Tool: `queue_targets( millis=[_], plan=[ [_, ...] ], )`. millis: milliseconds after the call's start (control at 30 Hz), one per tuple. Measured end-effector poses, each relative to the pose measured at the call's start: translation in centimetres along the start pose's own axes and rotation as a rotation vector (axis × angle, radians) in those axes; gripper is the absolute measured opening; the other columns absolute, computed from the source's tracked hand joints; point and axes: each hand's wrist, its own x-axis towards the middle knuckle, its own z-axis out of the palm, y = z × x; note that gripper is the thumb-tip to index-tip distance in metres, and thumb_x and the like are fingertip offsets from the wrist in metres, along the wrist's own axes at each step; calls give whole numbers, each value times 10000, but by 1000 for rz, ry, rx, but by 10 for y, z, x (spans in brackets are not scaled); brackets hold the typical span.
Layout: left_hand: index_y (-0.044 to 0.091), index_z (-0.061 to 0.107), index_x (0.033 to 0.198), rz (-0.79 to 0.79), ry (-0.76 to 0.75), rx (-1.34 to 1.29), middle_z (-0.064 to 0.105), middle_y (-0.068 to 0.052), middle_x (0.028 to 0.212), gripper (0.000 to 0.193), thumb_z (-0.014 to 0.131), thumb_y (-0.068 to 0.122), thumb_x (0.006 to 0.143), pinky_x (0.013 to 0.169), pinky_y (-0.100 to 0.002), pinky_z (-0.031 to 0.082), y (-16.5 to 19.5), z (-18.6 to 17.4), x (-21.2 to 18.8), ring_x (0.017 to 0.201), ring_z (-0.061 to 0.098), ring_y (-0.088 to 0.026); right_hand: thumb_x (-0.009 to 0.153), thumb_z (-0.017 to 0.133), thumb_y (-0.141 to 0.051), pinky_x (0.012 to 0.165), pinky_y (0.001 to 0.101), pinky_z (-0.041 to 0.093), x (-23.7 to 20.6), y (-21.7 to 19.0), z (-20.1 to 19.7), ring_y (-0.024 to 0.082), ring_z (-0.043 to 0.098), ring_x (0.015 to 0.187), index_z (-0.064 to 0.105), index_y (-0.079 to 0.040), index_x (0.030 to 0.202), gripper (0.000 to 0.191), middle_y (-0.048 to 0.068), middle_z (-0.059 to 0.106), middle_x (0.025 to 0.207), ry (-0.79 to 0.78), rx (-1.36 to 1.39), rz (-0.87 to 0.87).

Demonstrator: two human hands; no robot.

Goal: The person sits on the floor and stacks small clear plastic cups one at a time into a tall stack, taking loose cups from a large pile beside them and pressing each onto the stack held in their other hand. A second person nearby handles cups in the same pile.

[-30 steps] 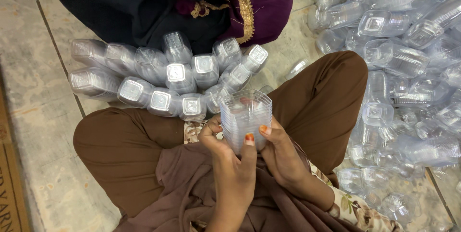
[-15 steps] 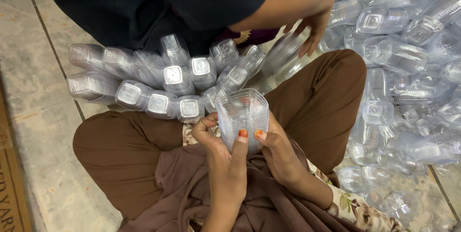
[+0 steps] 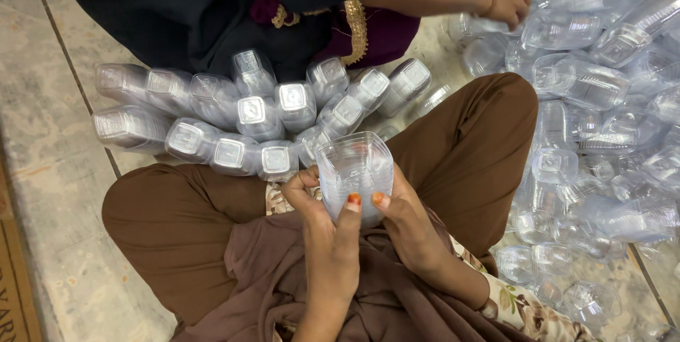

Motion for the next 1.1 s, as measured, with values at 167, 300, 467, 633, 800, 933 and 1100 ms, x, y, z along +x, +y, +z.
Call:
queue_targets(
  millis=[167,300,467,633,800,933,1100],
  plan=[
    [29,252,1306,18,-4,26,486,-222,1295,575,605,272,924,1053,-428,441,2,1,-2,1166,540,-269,968,534,-403,1116,388,398,-1,-1,-1,220,524,1308,363,8,1527,714,148,544,1420,8,104,41],
    [24,241,1328,52,-4,79,487,-219,1305,598,609,254,917,1053,-430,445,2,2,-4,1176,554,-280,975,544,-407,1131,388,406,0,-1,-1,214,531,1307,408,23,1492,686,142,560,1409,22,112,30],
    [12,266,1325,96,17,182,491,-231,1302,613,622,287,909,1049,-428,448,-1,2,-5,1164,573,-304,958,556,-409,1087,402,442,-2,1,-5,234,565,1253,446,35,1459,679,153,587,1364,37,158,67],
    [12,266,1330,60,8,159,526,-232,1279,638,625,317,900,1004,-423,483,0,3,-4,1132,610,-302,930,570,-409,1091,412,442,-1,2,-8,249,573,1250,451,48,1444,698,172,592,1356,51,190,68],
    [39,259,1378,-84,-24,55,599,-228,1195,710,624,389,880,943,-396,518,3,4,-1,1056,658,-287,922,583,-388,1099,425,438,0,5,-10,262,566,1250,428,51,1460,712,179,584,1344,71,187,25],
    [18,265,1486,0,-63,-33,545,-211,1362,762,631,408,944,1063,-383,448,3,5,4,1240,582,-279,911,565,-365,1115,420,422,-1,8,-13,258,556,1285,399,39,1492,726,173,572,1387,73,125,-8],
    [19,400,1517,-24,-117,-168,545,-164,1419,725,647,381,939,1123,-367,408,-7,4,13,1321,540,-261,911,569,-348,1137,415,391,1,9,-11,260,514,1342,356,12,1540,755,166,536,1441,56,93,-15]
  ],
)
